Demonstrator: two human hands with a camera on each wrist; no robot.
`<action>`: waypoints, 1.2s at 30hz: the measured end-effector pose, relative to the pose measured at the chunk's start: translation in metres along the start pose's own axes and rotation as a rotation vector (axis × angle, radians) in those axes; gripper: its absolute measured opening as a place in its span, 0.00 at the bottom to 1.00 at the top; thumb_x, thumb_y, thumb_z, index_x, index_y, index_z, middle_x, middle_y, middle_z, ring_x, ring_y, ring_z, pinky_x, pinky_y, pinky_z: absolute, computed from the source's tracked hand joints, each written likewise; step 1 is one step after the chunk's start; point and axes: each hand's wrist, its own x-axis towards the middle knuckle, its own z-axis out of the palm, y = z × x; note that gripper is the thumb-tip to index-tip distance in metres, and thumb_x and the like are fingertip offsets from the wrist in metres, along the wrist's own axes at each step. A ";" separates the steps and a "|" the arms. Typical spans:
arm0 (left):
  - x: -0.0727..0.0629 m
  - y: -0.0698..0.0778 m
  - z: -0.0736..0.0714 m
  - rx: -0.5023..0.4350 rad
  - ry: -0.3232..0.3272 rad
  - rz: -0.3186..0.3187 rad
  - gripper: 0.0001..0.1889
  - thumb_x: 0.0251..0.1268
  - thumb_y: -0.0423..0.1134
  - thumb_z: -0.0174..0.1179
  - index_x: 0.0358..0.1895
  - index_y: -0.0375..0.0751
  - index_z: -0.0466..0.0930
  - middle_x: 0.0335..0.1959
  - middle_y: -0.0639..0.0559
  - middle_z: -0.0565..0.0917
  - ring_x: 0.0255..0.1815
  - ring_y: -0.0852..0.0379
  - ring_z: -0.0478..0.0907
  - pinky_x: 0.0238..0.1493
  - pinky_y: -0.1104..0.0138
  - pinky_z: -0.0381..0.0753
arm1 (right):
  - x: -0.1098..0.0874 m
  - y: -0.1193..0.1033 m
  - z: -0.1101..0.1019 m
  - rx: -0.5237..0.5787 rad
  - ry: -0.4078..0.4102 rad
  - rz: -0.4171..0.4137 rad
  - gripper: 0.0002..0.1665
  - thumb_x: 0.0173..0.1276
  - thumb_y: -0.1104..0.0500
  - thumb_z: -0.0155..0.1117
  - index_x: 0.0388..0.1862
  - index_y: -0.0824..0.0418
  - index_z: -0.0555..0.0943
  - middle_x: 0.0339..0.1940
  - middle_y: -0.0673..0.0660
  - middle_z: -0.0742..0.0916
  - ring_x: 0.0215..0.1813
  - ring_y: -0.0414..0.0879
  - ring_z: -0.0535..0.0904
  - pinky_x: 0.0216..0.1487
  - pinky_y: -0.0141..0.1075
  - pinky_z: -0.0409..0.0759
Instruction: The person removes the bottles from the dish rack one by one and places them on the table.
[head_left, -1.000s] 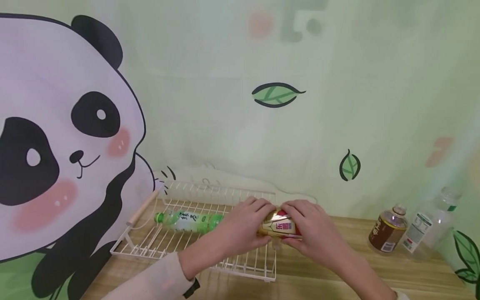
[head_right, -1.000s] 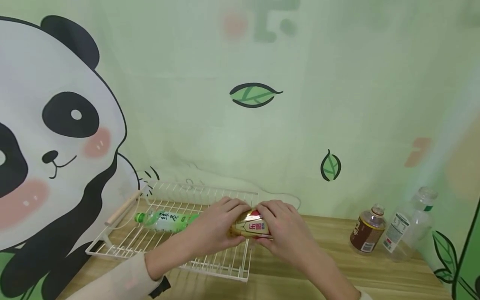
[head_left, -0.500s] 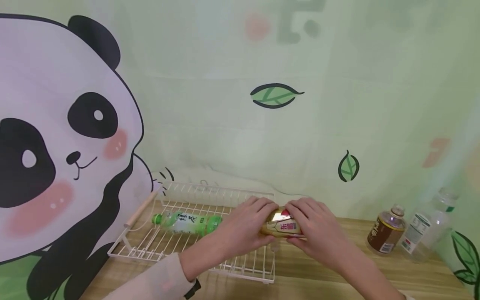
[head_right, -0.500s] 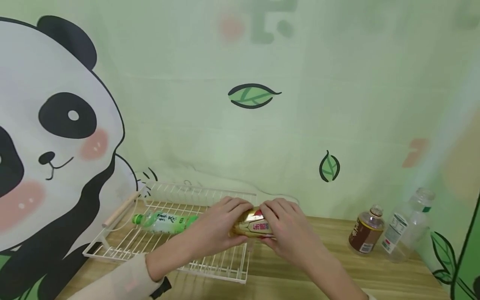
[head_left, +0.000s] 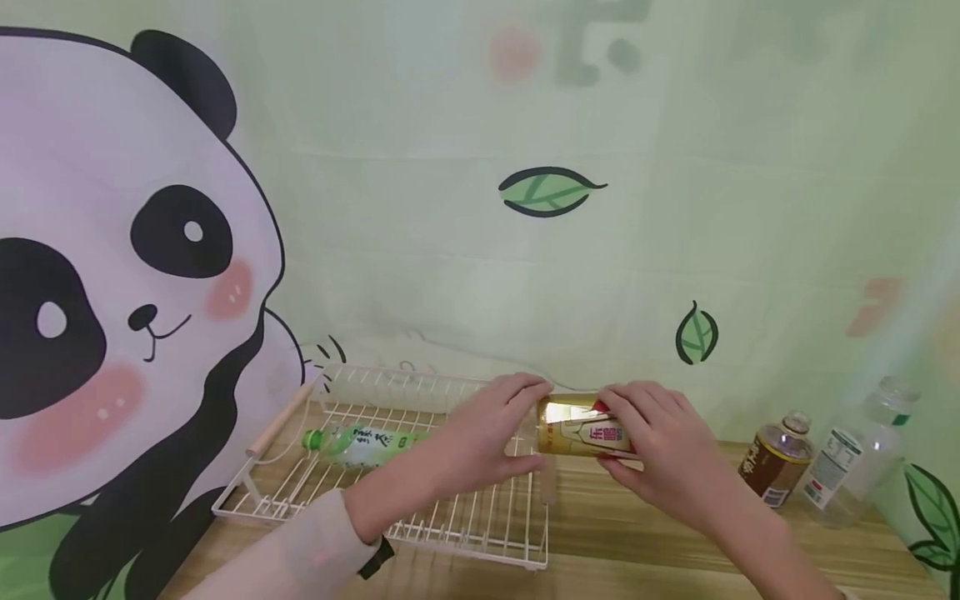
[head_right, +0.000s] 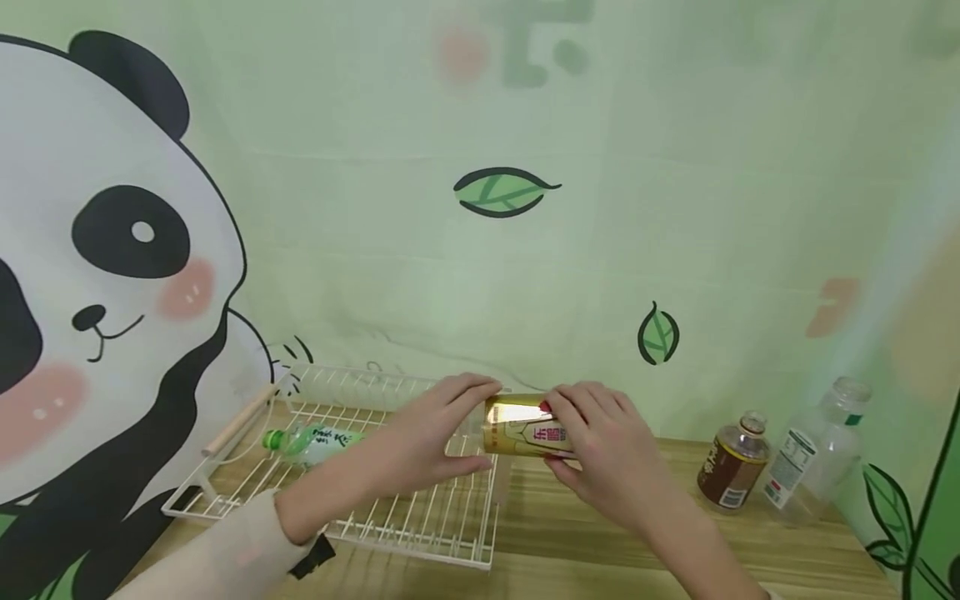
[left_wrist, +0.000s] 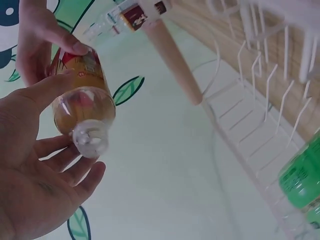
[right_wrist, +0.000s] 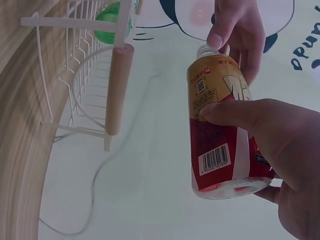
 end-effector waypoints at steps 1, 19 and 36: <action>0.001 -0.001 -0.002 0.002 0.006 -0.005 0.47 0.67 0.55 0.75 0.82 0.37 0.63 0.79 0.46 0.69 0.80 0.48 0.67 0.80 0.58 0.68 | 0.000 0.002 -0.002 0.004 0.007 0.005 0.48 0.44 0.53 0.93 0.63 0.65 0.80 0.56 0.59 0.86 0.57 0.57 0.81 0.53 0.56 0.84; -0.029 -0.060 -0.030 -0.135 0.007 -0.274 0.50 0.65 0.55 0.77 0.84 0.39 0.60 0.80 0.44 0.67 0.81 0.42 0.63 0.79 0.47 0.69 | -0.027 0.041 -0.022 0.123 0.102 0.315 0.52 0.45 0.68 0.88 0.72 0.66 0.74 0.61 0.65 0.80 0.57 0.58 0.79 0.42 0.52 0.91; -0.083 -0.138 -0.014 -0.270 -0.080 -0.458 0.51 0.64 0.62 0.75 0.81 0.35 0.64 0.80 0.35 0.69 0.79 0.32 0.65 0.77 0.37 0.68 | -0.065 0.082 -0.001 0.221 0.227 0.645 0.47 0.54 0.63 0.88 0.70 0.69 0.74 0.63 0.68 0.83 0.59 0.67 0.82 0.56 0.22 0.71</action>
